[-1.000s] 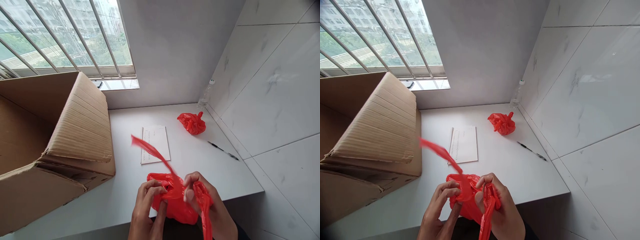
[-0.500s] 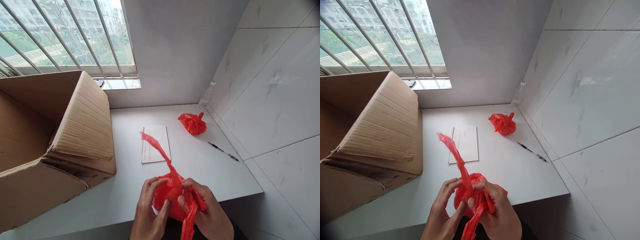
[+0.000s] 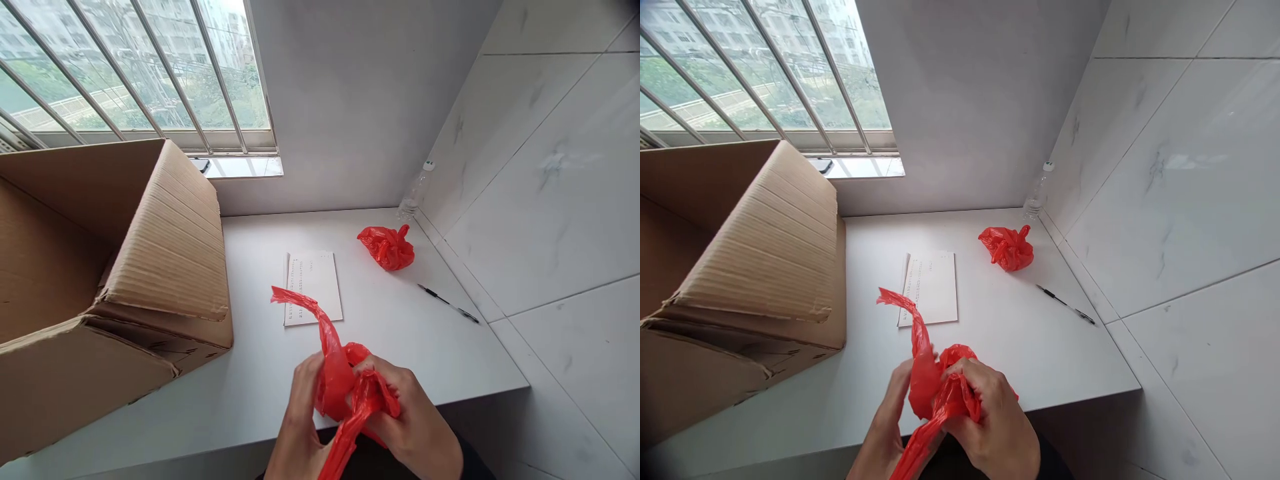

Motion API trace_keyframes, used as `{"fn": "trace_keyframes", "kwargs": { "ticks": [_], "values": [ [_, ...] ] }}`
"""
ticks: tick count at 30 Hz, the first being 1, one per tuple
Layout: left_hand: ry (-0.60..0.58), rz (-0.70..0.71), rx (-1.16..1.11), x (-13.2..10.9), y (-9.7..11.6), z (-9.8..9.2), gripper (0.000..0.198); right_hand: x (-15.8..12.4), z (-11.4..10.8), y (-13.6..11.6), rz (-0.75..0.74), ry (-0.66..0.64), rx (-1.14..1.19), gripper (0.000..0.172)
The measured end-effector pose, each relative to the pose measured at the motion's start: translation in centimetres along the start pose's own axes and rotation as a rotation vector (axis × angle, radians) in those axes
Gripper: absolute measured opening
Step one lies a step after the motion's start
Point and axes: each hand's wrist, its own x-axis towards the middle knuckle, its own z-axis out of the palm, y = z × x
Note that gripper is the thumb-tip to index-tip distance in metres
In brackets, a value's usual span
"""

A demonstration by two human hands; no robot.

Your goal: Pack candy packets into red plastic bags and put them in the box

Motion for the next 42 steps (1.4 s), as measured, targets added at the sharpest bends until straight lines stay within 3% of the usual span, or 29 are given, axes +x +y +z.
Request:
{"fn": "trace_keyframes", "kwargs": {
  "ticks": [2,3,10,13,19,23,26,32,35,38,42],
  "values": [
    [-0.133,0.015,0.016,0.3,-0.3,0.0,0.038,-0.3,-0.1,-0.1,-0.013,-0.012,0.039,0.011],
    [-0.138,0.004,0.020,0.4,-0.5,0.0,0.031,-0.4,-0.2,0.0,-0.008,-0.010,0.062,0.012],
    [0.270,-0.149,-0.157,-0.2,-0.1,0.3,0.023,-1.5,-3.1,1.3,0.047,0.152,0.248,0.051],
    [0.336,-0.159,-0.212,-0.5,0.3,0.3,0.023,-1.9,-3.7,1.6,0.055,0.169,0.323,0.055],
    [0.230,-0.200,-0.629,-0.4,0.6,-0.2,0.019,-1.6,-3.0,1.7,0.099,0.174,0.375,0.050],
    [0.075,-0.064,-0.784,0.1,1.1,-1.2,0.014,-0.9,-2.9,1.2,0.064,0.237,0.636,0.058],
    [-0.004,-0.004,-0.902,0.7,1.1,-1.8,0.013,-0.9,-3.4,1.0,0.136,0.297,0.681,0.064],
    [0.119,-0.172,-0.937,0.6,0.9,-2.4,0.021,-1.4,-4.2,1.6,0.227,0.411,0.502,0.062],
    [0.116,-0.208,-0.989,0.3,1.5,-2.4,0.023,-1.3,-4.3,1.8,0.277,0.496,0.350,0.064],
    [0.125,-0.183,-1.090,0.3,2.2,-2.3,0.024,-1.3,-4.5,1.8,0.332,0.468,0.294,0.067],
    [0.115,-0.126,-1.170,0.7,2.3,-2.5,0.021,-1.3,-5.1,1.6,0.421,0.409,0.425,0.064]
  ]
}}
